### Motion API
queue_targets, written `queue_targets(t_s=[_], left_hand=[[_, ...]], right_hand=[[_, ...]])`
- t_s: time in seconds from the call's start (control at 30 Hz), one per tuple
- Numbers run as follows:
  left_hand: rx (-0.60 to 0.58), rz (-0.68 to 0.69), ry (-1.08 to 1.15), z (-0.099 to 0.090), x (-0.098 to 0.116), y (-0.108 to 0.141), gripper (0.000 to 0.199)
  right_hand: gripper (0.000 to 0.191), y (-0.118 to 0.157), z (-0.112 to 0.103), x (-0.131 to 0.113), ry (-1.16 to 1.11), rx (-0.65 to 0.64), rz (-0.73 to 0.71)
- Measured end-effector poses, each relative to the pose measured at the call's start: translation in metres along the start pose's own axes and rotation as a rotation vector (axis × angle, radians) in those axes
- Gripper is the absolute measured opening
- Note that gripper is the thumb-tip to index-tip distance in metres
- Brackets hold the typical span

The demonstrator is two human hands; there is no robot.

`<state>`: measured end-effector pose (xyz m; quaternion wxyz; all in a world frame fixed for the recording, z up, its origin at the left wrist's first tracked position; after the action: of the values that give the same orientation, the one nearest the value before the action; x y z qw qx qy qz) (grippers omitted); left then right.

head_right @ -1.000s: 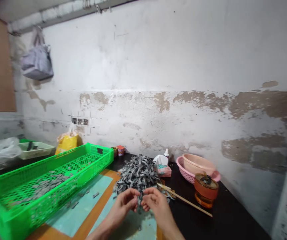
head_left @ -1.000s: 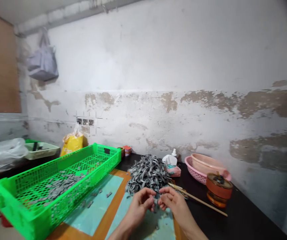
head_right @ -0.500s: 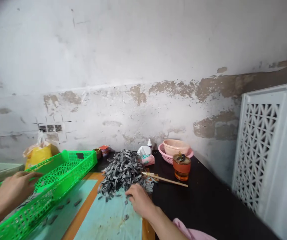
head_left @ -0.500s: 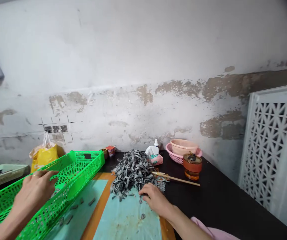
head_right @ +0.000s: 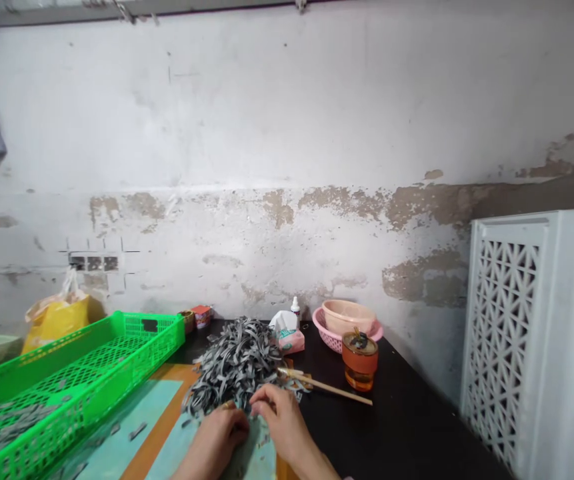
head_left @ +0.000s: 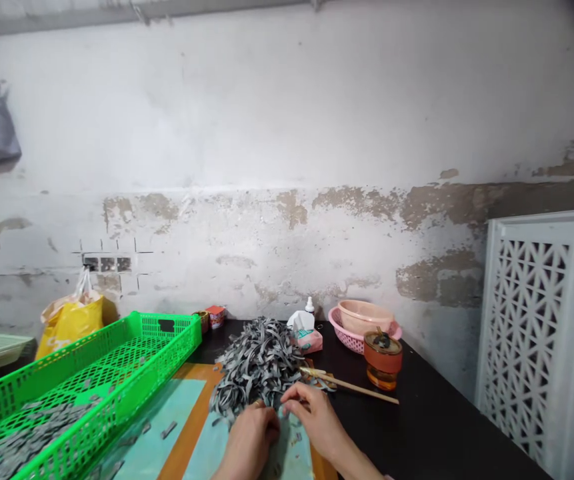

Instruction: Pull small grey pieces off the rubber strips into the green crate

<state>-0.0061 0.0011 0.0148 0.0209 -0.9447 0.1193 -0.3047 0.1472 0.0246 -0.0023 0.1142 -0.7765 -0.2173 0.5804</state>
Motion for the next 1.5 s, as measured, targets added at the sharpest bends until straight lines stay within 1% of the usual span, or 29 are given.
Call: queue_targets(t_s=[0.1, 0.17, 0.2, 0.23, 0.33, 0.4, 0.47, 0.53, 0.67, 0.77, 0.87, 1.0, 1.1, 1.2, 1.33, 1.5], left_hand=[[0.034, 0.048, -0.016, 0.004, -0.011, 0.0, 0.027], [0.075, 0.072, 0.033, 0.004, -0.017, 0.0, 0.026], [0.097, 0.08, 0.107, 0.004, -0.019, 0.001, 0.023], [0.107, 0.072, 0.245, 0.005, -0.02, 0.0, 0.019], [0.059, -0.019, 0.798, 0.005, -0.022, -0.001, 0.003], [0.014, -0.081, 1.033, 0.004, -0.021, -0.003, 0.02], [0.014, -0.113, 1.12, 0.002, -0.021, -0.003, 0.032], [0.034, -0.152, 1.243, 0.001, -0.021, -0.002, 0.038], [0.074, -0.164, 1.442, 0.002, -0.017, 0.002, 0.037], [0.035, -0.145, 1.456, 0.005, -0.011, 0.004, 0.033], [0.01, -0.165, 1.448, 0.008, -0.008, 0.004, 0.032], [0.052, -0.2, 1.473, 0.008, -0.009, 0.003, 0.031], [0.082, -0.216, 1.494, 0.007, -0.012, 0.002, 0.036], [0.066, -0.202, 1.498, 0.007, -0.012, 0.003, 0.036], [0.025, -0.152, 1.478, 0.009, -0.011, 0.003, 0.032], [-0.024, -0.174, 1.414, 0.009, -0.01, 0.004, 0.037]], right_hand=[[0.014, -0.002, -0.001, -0.002, -0.106, 0.006, 0.019], [0.017, -0.003, 0.001, -0.002, -0.181, -0.002, 0.078], [0.021, -0.003, 0.002, -0.002, -0.228, -0.011, 0.118], [0.026, -0.003, 0.004, -0.001, -0.279, -0.018, 0.157], [0.037, -0.002, 0.007, -0.002, -0.403, -0.018, 0.217], [0.037, -0.001, 0.008, -0.004, -0.44, -0.022, 0.206], [0.035, 0.0, 0.008, -0.006, -0.456, -0.042, 0.186], [0.034, 0.001, 0.008, -0.009, -0.484, -0.053, 0.175], [0.031, 0.003, 0.009, -0.012, -0.515, -0.038, 0.188], [0.026, 0.003, 0.01, -0.009, -0.501, -0.045, 0.202], [0.025, 0.003, 0.011, -0.007, -0.501, -0.056, 0.206], [0.025, 0.002, 0.009, -0.007, -0.491, -0.054, 0.224], [0.024, 0.001, 0.006, -0.009, -0.475, -0.043, 0.248], [0.028, 0.001, 0.004, -0.009, -0.476, -0.041, 0.258], [0.034, 0.001, 0.004, -0.008, -0.514, -0.083, 0.284], [0.035, 0.004, 0.0, -0.009, -0.603, -0.153, 0.373]])
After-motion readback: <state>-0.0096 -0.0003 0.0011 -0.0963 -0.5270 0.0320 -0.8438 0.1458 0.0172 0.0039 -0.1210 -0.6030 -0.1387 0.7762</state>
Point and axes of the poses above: each hand's wrist, its own y-axis away from the middle knuckle, its own z-axis out of the palm, x = y × z, the point moved 1 cm from there along -y, towards the middle knuckle, and after that the axes turned 1 degree about z, right-handed, at the moved point
